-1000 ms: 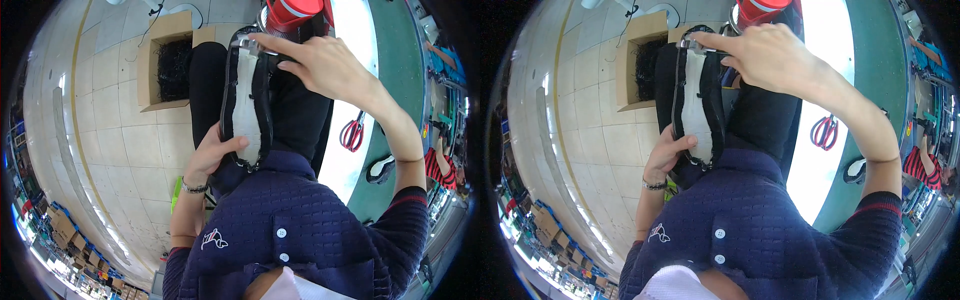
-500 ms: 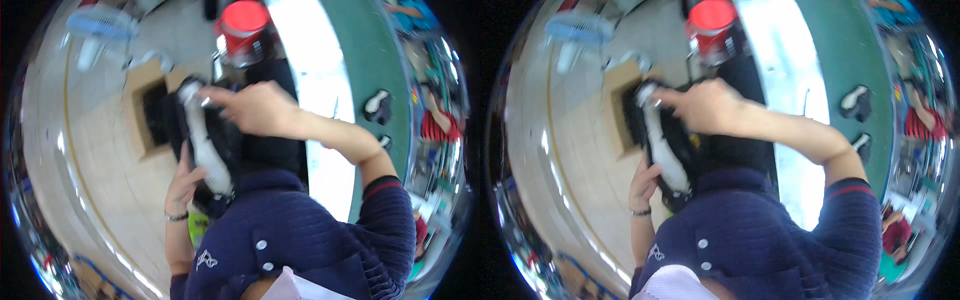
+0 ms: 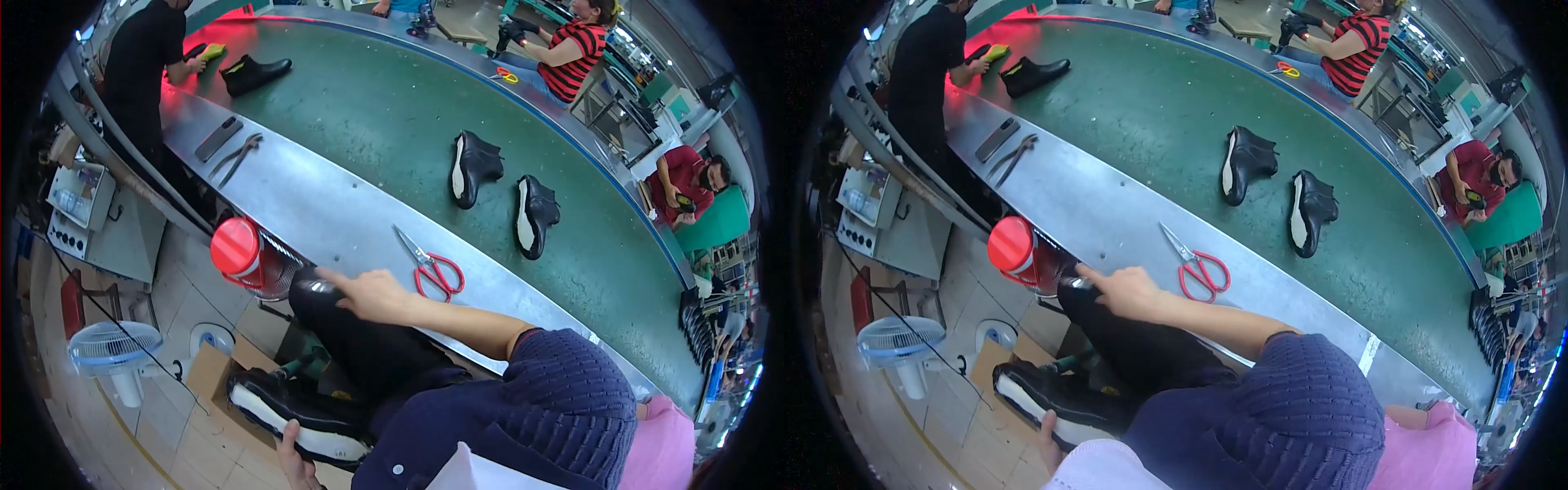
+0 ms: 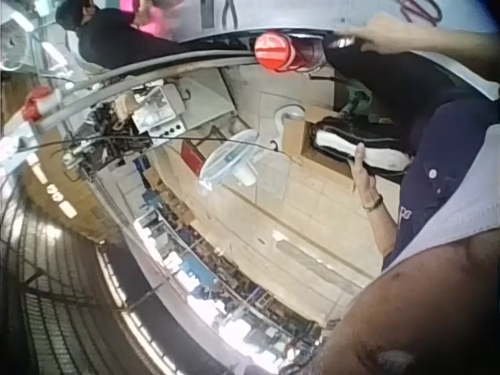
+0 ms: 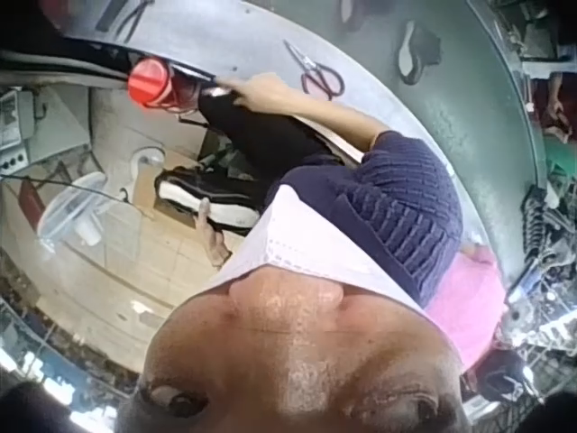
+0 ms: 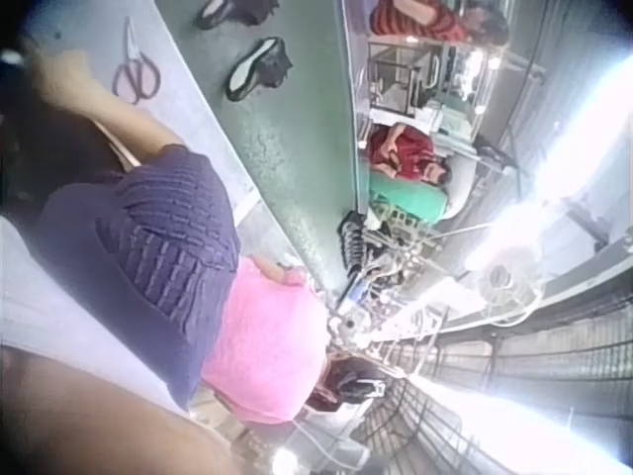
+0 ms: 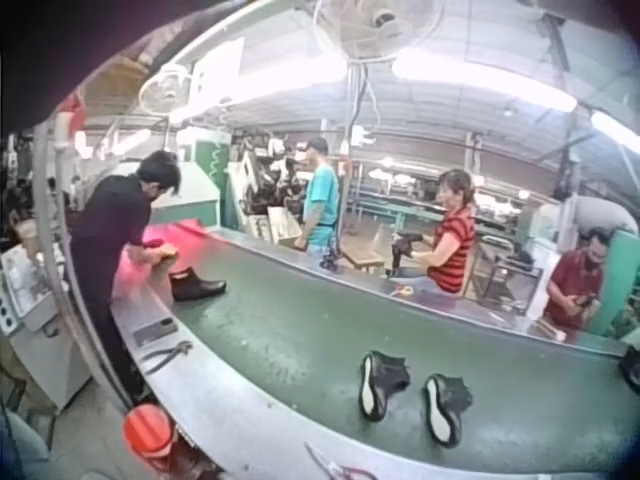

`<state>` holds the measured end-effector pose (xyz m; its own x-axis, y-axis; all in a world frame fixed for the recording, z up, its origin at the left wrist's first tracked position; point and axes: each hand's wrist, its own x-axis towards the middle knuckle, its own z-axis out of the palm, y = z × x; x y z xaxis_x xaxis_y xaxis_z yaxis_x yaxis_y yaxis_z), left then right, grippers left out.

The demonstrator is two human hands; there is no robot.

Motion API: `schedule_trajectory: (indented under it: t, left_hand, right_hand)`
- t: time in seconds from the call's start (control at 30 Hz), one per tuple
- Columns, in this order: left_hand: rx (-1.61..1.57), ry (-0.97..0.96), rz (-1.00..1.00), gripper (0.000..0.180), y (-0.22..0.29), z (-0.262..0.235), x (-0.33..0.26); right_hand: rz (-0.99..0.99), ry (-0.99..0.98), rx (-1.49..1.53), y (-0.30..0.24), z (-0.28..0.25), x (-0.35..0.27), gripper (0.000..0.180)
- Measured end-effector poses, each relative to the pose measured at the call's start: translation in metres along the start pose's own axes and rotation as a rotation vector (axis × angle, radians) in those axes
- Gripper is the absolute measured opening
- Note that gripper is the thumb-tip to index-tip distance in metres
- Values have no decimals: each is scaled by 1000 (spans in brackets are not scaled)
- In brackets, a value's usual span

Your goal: The recorder is assembling and inspecting boot components using pliers and scissors on a production line.

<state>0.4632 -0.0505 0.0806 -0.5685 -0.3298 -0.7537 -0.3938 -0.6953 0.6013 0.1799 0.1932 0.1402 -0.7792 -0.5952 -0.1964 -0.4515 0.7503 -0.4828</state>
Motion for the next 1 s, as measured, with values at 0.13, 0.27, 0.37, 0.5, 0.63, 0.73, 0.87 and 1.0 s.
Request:
schedule_trajectory:
  t: [0.13,0.27,0.37,0.5,0.63,0.73,0.87,1.0]
  left_hand:
    - [262,-46,178,67,25,45,-44]
    - [188,-18,256,100,5,7,1]
    - [509,-48,429,45,54,113,-22]
    - [473,-361,626,117,66,161,20]
    - [496,-510,996,123,84,183,30]
    - [533,-578,1064,124,86,189,38]
    - [544,-650,1040,127,82,196,42]
    - [470,-704,970,129,73,197,46]
  right_hand:
    - [204,-11,-139,66,3,0,69]
    - [107,115,-301,92,22,10,65]
    - [-204,212,79,68,10,8,68]
    - [-547,-23,652,-16,-42,-16,82]
    - [-661,176,495,-57,-56,-18,93]
    - [-653,170,510,-49,-61,-24,93]
    - [-594,223,508,-51,-65,-33,90]
    - [-437,263,579,-53,-64,-35,80]
